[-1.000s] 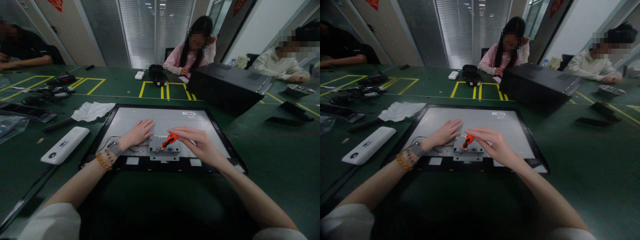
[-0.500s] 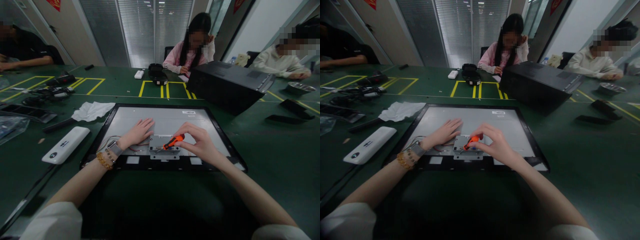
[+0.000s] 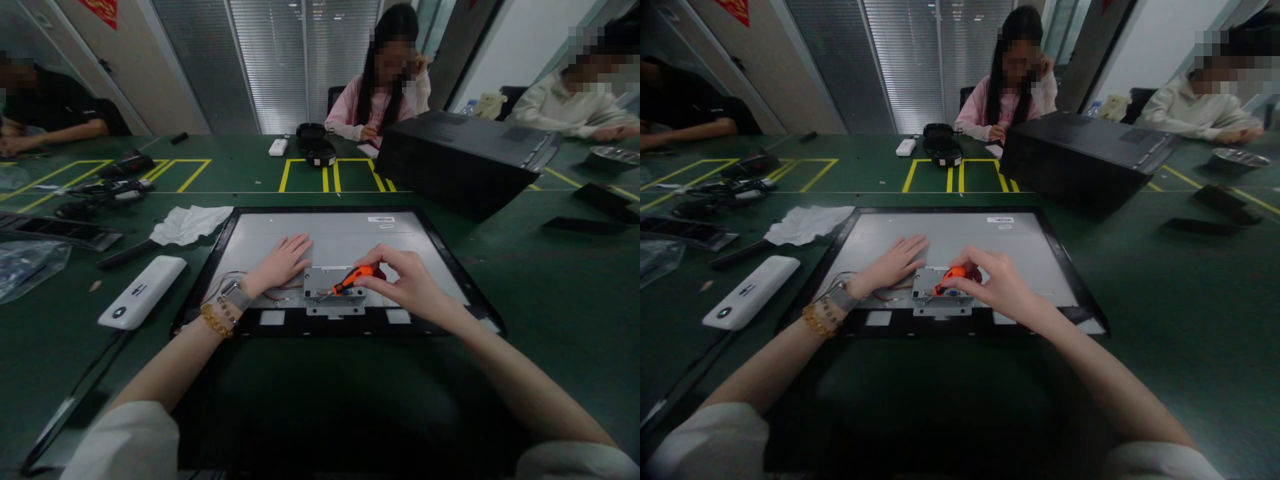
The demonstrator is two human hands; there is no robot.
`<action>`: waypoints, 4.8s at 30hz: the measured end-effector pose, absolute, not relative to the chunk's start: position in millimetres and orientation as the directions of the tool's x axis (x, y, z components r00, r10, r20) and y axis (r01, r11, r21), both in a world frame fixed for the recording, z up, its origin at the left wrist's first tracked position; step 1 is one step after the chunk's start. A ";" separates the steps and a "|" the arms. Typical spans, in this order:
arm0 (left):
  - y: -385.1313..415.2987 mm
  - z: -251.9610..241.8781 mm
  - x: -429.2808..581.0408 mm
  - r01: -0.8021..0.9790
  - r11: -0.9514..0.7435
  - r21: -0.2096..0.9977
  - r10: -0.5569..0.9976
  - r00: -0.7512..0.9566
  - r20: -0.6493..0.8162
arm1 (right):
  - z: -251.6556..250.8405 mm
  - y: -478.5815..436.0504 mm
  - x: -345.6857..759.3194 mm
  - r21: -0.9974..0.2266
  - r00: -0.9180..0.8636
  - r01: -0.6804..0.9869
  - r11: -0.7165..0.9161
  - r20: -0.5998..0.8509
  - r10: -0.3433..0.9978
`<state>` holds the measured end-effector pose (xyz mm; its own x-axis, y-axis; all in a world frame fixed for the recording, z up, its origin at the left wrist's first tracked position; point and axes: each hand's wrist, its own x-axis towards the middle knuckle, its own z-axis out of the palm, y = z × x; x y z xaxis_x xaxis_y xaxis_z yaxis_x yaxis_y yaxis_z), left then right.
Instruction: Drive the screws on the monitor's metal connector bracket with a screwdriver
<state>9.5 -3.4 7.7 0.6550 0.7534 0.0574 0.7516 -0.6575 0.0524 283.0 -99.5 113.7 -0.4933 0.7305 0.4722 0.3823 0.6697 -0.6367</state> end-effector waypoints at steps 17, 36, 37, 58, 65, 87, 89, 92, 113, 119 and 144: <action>-2.5 5.5 7.1 0.739 -0.671 0.067 0.742 0.666 0.078 | 117.6 -96.5 291.0 -0.564 -0.619 0.351 0.747 0.460 0.637; -3.3 7.7 7.4 0.732 -0.678 0.063 0.735 0.674 0.079 | 117.3 -98.4 286.8 -0.586 -0.566 0.342 0.734 0.495 0.659; -3.3 7.5 7.2 0.731 -0.680 0.063 0.733 0.675 0.081 | 116.9 -98.3 286.9 -0.586 -0.567 0.335 0.738 0.500 0.654; -5.5 11.5 9.8 0.746 -0.664 0.043 0.747 0.662 0.060 | 118.0 -98.6 287.2 -0.587 -0.592 0.345 0.732 0.469 0.656; -3.1 8.3 9.0 0.743 -0.668 0.049 0.744 0.665 0.066 | 115.0 -96.7 288.9 -0.594 -0.615 0.331 0.733 0.453 0.645; -5.0 10.6 10.1 0.748 -0.663 0.019 0.747 0.661 0.069 | 114.7 -96.3 286.3 -0.615 -0.571 0.244 0.749 0.534 0.624; -4.8 10.5 9.9 0.748 -0.664 0.022 0.747 0.662 0.060 | 114.2 -96.0 286.0 -0.601 -0.554 0.276 0.750 0.538 0.635; -4.6 10.1 9.5 0.745 -0.666 0.031 0.745 0.664 0.067 | 114.0 -96.5 284.6 -0.574 -0.541 0.329 0.750 0.537 0.647; -2.8 6.7 8.2 0.743 -0.667 0.057 0.745 0.663 0.070 | 117.9 -94.9 287.2 -0.652 -0.568 0.321 0.687 0.449 0.690; -1.9 5.9 8.2 0.749 -0.661 0.048 0.750 0.658 0.064 | 116.2 -94.3 284.9 -0.652 -0.553 0.294 0.698 0.480 0.681; -4.7 9.9 9.8 0.754 -0.654 0.060 0.756 0.651 0.065 | 120.0 -97.6 285.1 -0.674 -0.529 0.298 0.676 0.473 0.705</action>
